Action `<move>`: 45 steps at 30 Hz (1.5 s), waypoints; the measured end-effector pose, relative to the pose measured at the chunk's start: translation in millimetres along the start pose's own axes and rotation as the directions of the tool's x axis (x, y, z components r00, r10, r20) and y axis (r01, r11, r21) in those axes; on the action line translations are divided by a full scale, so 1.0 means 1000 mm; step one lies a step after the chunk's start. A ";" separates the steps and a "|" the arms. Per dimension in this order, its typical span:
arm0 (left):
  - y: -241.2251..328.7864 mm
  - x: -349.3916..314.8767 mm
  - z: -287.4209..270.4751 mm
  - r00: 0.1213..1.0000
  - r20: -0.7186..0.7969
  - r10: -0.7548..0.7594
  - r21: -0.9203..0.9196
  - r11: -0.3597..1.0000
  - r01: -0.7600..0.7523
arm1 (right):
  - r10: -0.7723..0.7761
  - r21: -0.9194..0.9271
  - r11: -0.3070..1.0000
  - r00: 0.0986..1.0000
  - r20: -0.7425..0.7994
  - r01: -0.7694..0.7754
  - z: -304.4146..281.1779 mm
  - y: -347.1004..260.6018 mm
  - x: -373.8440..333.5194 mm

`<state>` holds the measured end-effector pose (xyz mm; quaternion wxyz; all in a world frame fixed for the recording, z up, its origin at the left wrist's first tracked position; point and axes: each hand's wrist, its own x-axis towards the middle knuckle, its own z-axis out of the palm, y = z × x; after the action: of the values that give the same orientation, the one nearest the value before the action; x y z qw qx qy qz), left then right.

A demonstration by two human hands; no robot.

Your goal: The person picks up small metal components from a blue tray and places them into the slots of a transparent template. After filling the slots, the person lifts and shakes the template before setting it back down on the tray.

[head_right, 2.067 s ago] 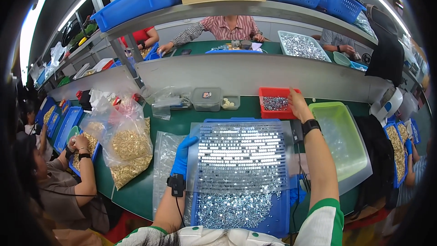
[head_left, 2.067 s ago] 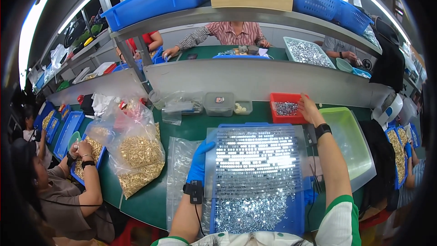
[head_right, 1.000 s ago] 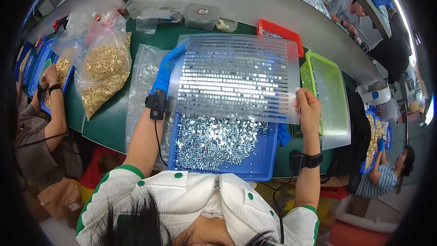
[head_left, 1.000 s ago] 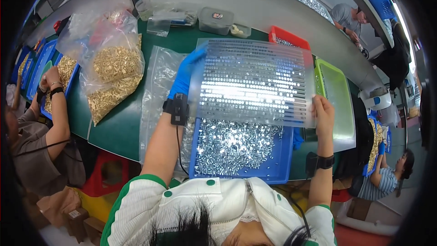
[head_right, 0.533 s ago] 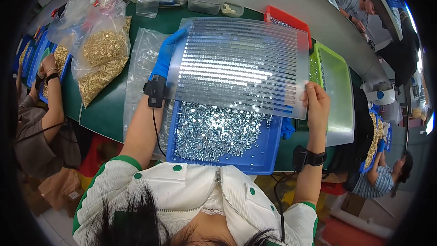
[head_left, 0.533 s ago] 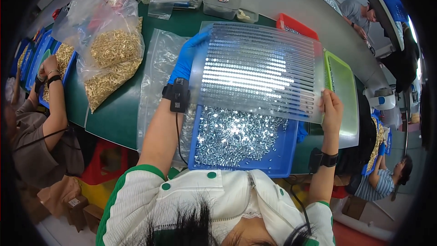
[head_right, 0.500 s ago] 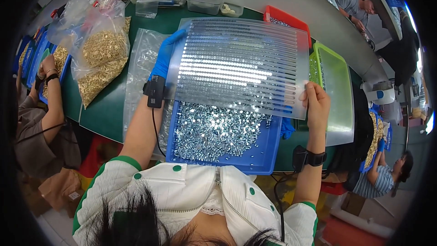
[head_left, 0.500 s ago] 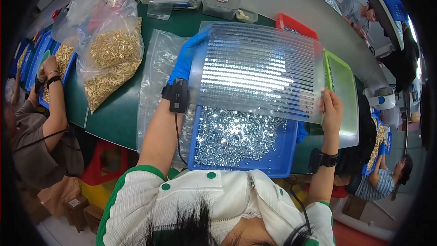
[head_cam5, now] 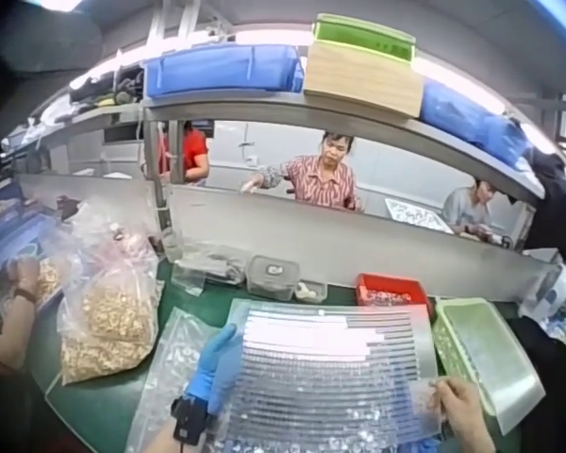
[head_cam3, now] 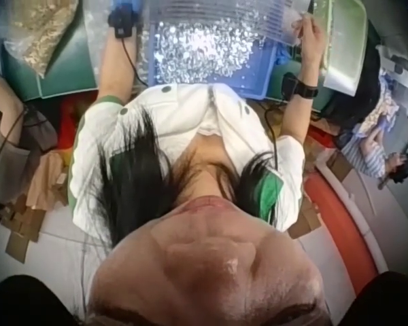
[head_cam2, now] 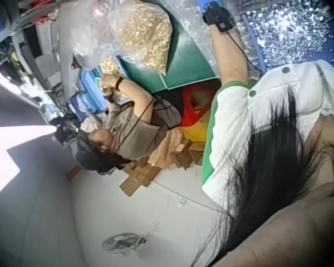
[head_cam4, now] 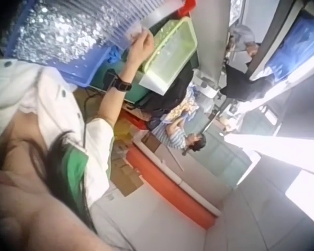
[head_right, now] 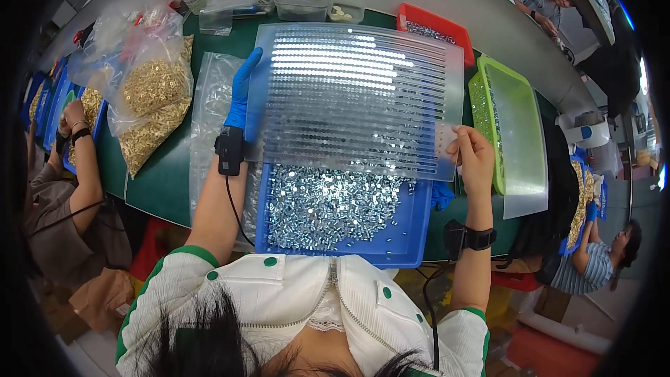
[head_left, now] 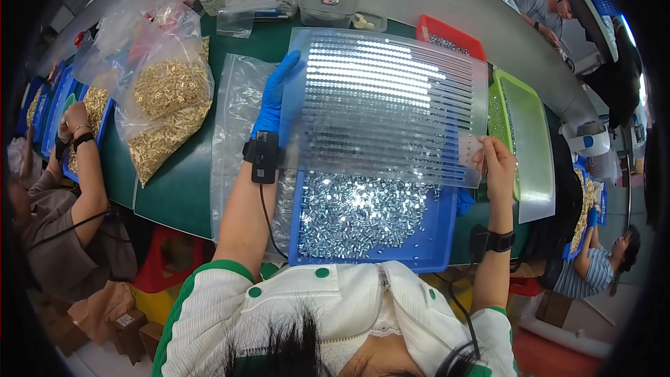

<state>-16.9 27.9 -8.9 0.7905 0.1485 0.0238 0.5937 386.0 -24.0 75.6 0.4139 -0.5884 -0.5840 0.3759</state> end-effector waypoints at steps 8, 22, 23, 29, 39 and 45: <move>-0.002 0.000 -0.010 0.954 -0.237 0.183 0.195 0.971 -0.138 | 0.037 0.041 0.999 0.999 -0.018 -0.036 0.016 0.038 0.005; -0.017 0.002 0.026 0.958 -0.071 0.276 0.512 0.835 -0.203 | -0.018 0.193 0.981 0.999 -0.034 0.024 0.025 0.061 0.010; -0.016 0.003 0.024 0.961 -0.044 0.274 0.517 0.829 -0.213 | -0.004 0.195 0.981 1.000 -0.020 0.008 0.025 0.062 0.010; -0.015 0.009 0.015 0.973 -0.079 0.216 0.409 0.897 -0.166 | 0.057 0.204 0.978 0.998 -0.018 -0.052 0.027 0.060 0.010; -0.015 0.011 0.004 0.974 -0.192 0.120 0.294 0.954 -0.059 | 0.129 0.195 0.972 0.991 0.019 -0.131 0.025 0.055 0.005; -0.012 0.011 0.002 0.984 -0.151 0.093 0.321 0.946 -0.040 | 0.130 0.237 0.962 0.991 0.028 -0.133 0.025 0.062 0.008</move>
<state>-1.9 35.0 -8.7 0.7313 0.2245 0.1787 0.6188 386.6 -13.4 9.4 0.4521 -0.5697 -0.4968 0.4736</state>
